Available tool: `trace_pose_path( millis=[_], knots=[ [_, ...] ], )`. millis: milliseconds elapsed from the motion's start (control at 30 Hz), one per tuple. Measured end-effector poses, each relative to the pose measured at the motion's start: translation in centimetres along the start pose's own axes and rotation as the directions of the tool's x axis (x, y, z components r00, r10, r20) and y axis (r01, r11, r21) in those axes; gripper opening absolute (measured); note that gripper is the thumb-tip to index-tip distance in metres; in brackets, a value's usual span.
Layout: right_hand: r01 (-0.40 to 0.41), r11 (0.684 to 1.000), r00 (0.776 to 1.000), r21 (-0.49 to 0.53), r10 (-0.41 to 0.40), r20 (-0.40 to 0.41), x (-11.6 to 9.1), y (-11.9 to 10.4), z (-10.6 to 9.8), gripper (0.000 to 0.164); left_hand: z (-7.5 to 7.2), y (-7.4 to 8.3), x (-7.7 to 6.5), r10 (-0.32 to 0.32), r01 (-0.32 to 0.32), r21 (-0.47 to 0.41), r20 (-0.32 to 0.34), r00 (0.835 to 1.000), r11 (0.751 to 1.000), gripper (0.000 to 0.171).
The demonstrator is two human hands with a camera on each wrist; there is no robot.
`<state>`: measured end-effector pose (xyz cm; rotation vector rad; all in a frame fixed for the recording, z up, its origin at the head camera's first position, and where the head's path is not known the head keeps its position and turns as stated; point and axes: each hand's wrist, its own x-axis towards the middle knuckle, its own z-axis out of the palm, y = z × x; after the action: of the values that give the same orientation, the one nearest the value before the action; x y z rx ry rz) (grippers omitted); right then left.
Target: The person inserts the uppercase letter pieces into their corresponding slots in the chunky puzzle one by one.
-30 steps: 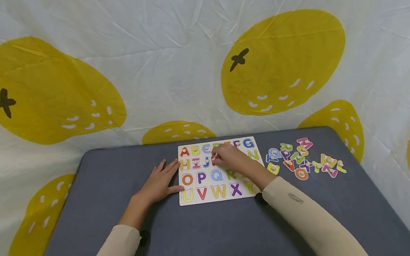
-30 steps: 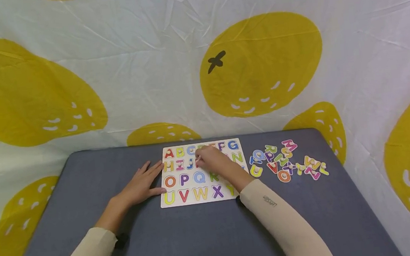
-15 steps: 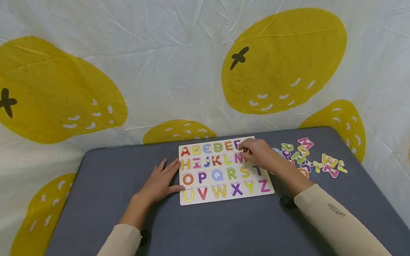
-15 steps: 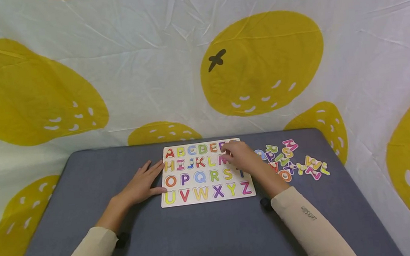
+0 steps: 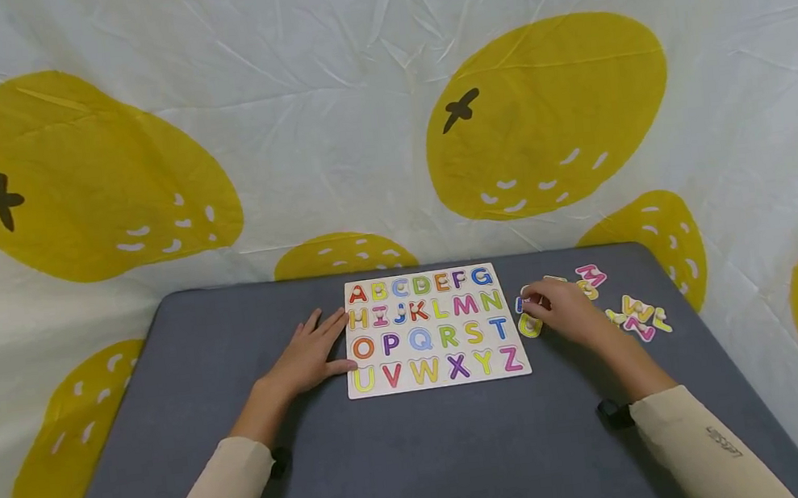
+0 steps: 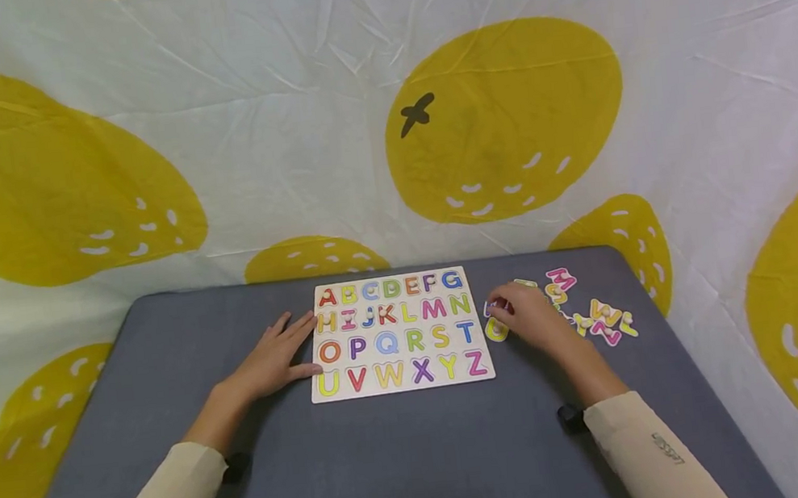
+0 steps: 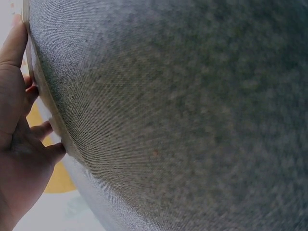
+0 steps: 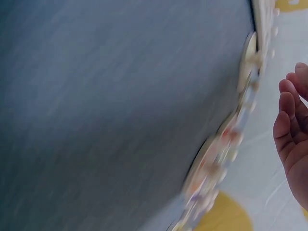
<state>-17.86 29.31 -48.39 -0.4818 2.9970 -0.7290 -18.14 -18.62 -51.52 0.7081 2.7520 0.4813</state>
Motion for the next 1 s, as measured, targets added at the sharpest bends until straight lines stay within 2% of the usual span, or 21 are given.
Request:
trace_pose_path(
  millis=[100, 333, 533, 800, 1000],
  knots=[
    [0.004, 1.0, 1.0, -0.028, -0.005, -0.022, -1.1, 1.5, -0.7, 0.019, -0.1, 0.0, 0.0, 0.001, -0.001, 0.002, 0.001, 1.0, 1.0, 0.097],
    [0.007, 0.999, 0.989, -0.05, -0.014, -0.148, -3.9, 4.8, -1.8, 0.014, -0.1, -0.2, 0.1, 0.002, -0.002, 0.007, 0.007, 1.0, 1.0, 0.098],
    [-0.098, 0.992, 0.976, -0.073, 0.082, -0.202, -6.8, 6.9, -3.5, 0.017, 0.1, -0.3, 0.1, -0.003, 0.003, 0.01, 0.014, 1.0, 1.0, 0.099],
    [-0.25, 0.966, 0.957, -0.065, 0.237, -0.166, -9.2, 10.3, -5.8, 0.032, 0.1, -0.2, 0.1, 0.002, -0.002, 0.0, 0.003, 1.0, 1.0, 0.098],
    [-0.273, 0.957, 0.957, -0.097, 0.26, -0.131, -10.3, 12.9, -6.3, 0.033, 0.2, -0.3, 0.2, -0.012, 0.012, 0.007, 0.017, 1.0, 1.0, 0.099]
  ],
)
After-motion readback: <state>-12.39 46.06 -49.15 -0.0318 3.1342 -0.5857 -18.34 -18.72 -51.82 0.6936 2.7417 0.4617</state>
